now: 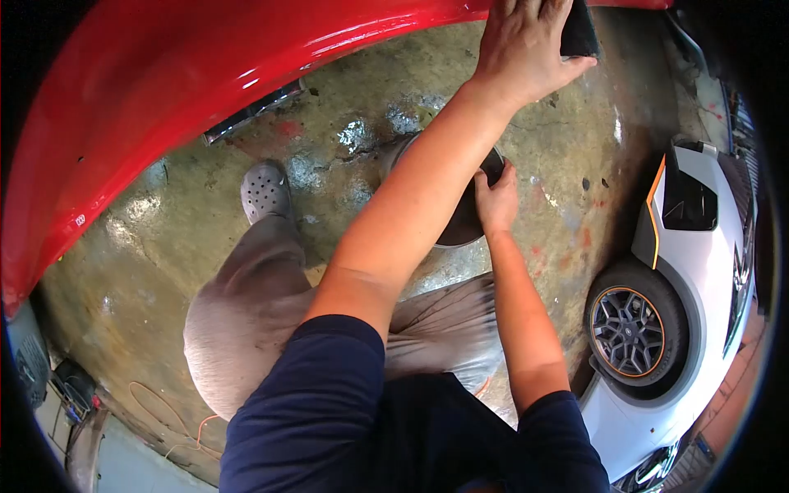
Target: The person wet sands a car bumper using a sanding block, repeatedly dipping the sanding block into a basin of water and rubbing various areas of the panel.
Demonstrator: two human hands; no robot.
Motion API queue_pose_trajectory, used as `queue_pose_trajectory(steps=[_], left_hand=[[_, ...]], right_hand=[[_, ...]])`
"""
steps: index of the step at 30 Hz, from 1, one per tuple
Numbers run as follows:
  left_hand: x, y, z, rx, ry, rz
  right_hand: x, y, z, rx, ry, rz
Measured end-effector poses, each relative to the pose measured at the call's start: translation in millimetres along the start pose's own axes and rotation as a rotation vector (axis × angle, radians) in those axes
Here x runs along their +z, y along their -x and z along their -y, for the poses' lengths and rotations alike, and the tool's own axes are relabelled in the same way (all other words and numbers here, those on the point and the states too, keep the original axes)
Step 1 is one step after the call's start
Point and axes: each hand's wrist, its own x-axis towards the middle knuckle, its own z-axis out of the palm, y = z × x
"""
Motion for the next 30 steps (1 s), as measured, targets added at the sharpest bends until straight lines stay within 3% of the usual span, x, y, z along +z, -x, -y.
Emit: queue_pose_trajectory(steps=[2, 8, 9, 16, 20, 21, 22, 23, 25, 26, 30], left_hand=[[7, -2, -10, -0.091, -0.004, -0.019], [26, -8, -31, -0.113, 0.087, -0.291], [25, -10, -33, -0.185, 0.111, -0.252], [11, 13, -11, -0.147, 0.109, -0.203], [16, -5, -36, -0.494, 0.450, -0.188], [13, -13, -43, -0.356, 0.535, -0.224], [18, -18, -47, -0.391, 0.500, -0.291], [23, -17, -44, -0.324, -0.048, -0.194], [21, -11, -33, -0.215, -0.180, -0.195], [17, -9, -22, -0.174, 0.234, -0.309], [8, 9, -19, -0.257, 0.133, -0.151]], right_hand=[[4, -3, -6, -0.024, 0.003, -0.006], [9, -5, -16, -0.040, 0.009, 0.035], [9, -5, -16, -0.045, 0.024, 0.035], [5, -4, -11, 0.026, 0.063, 0.077], [3, -6, -10, -0.012, 0.036, 0.084], [0, -6, -4, -0.010, 0.042, 0.086], [-2, -5, -2, -0.005, 0.050, 0.092], [-1, -5, -6, -0.025, 0.060, 0.107], [8, 0, -20, -0.046, 0.030, 0.064], [12, -3, -25, -0.063, 0.010, 0.036], [7, -7, -12, -0.038, 0.016, 0.055]])
